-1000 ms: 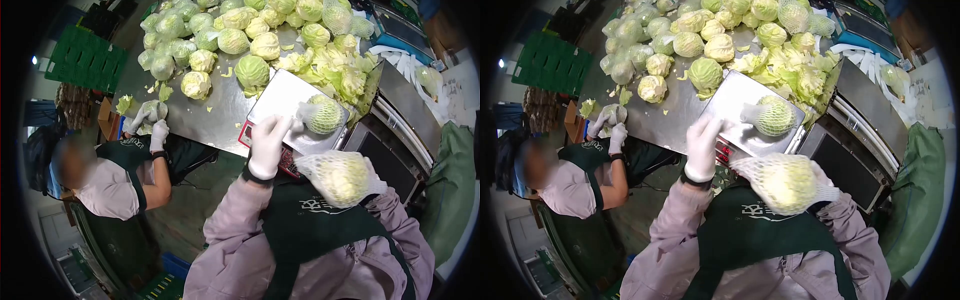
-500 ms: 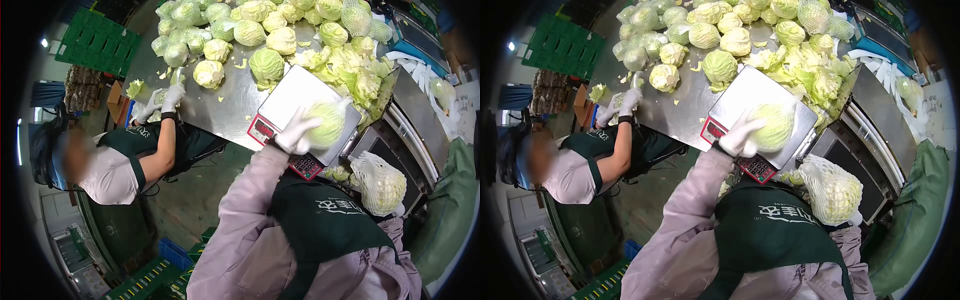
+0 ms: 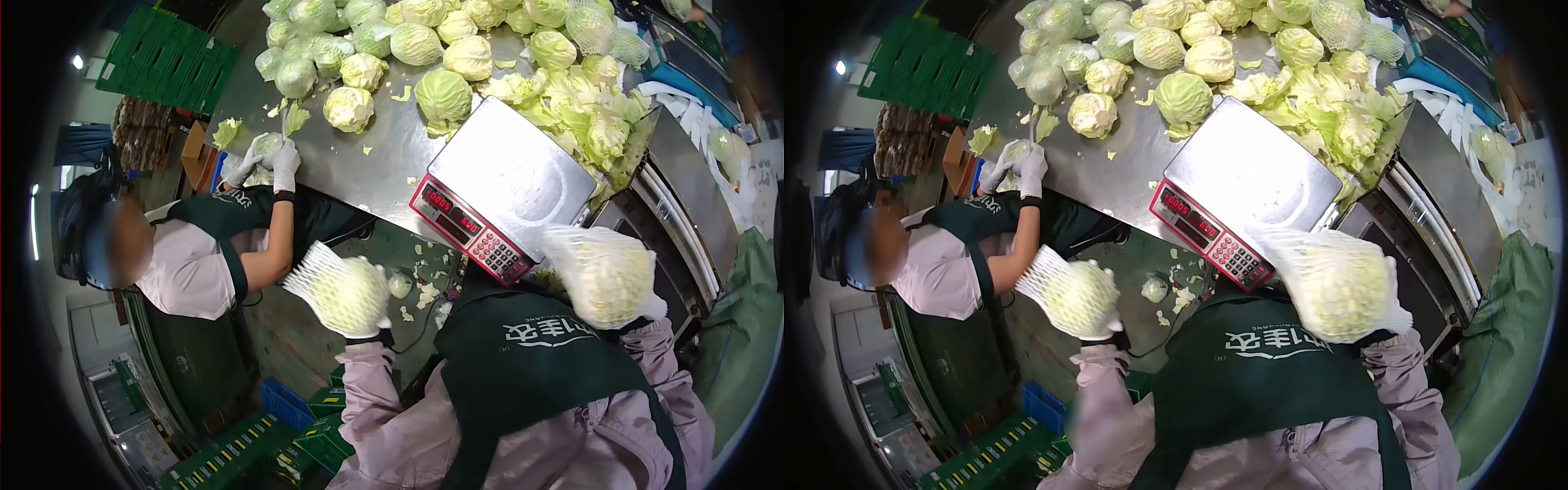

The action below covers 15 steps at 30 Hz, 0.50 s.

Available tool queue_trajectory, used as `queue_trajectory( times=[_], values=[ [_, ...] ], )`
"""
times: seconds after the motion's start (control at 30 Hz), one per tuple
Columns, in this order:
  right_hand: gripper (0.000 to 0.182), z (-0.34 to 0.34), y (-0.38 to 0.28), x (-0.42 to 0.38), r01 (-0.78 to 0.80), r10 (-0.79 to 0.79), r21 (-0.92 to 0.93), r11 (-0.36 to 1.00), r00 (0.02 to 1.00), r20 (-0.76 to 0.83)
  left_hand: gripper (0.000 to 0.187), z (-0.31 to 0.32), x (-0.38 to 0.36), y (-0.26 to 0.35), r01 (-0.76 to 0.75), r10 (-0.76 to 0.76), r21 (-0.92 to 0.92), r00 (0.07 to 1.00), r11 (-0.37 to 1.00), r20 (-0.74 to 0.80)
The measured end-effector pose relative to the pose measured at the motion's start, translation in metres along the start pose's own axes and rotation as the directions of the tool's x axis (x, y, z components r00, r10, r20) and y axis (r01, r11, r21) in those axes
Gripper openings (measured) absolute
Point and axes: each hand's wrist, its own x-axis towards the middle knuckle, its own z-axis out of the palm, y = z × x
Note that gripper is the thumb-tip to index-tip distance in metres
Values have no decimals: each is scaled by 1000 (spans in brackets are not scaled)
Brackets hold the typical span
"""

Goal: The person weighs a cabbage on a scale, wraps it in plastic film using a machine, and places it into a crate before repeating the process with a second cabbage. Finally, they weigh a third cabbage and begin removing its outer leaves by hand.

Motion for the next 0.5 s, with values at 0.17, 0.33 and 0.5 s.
queue_trajectory(
  times=[0.17, 0.33, 0.5],
  values=[
    [75, 61, 14, 54, -272, 368, -308, 911, 876, 313, 100, 9, 35, 21, -43, 61, -296, 997, 954, 54],
    [67, 71, 94, 104, -272, 649, -742, 613, 708, 277, 85, 5, 63, -23, -237, 178, -164, 935, 958, -308],
    [70, 72, 146, 110, -430, 674, -568, 702, 659, 334, 68, 35, 52, -85, 105, -279, -596, 938, 796, -208]
  ],
)
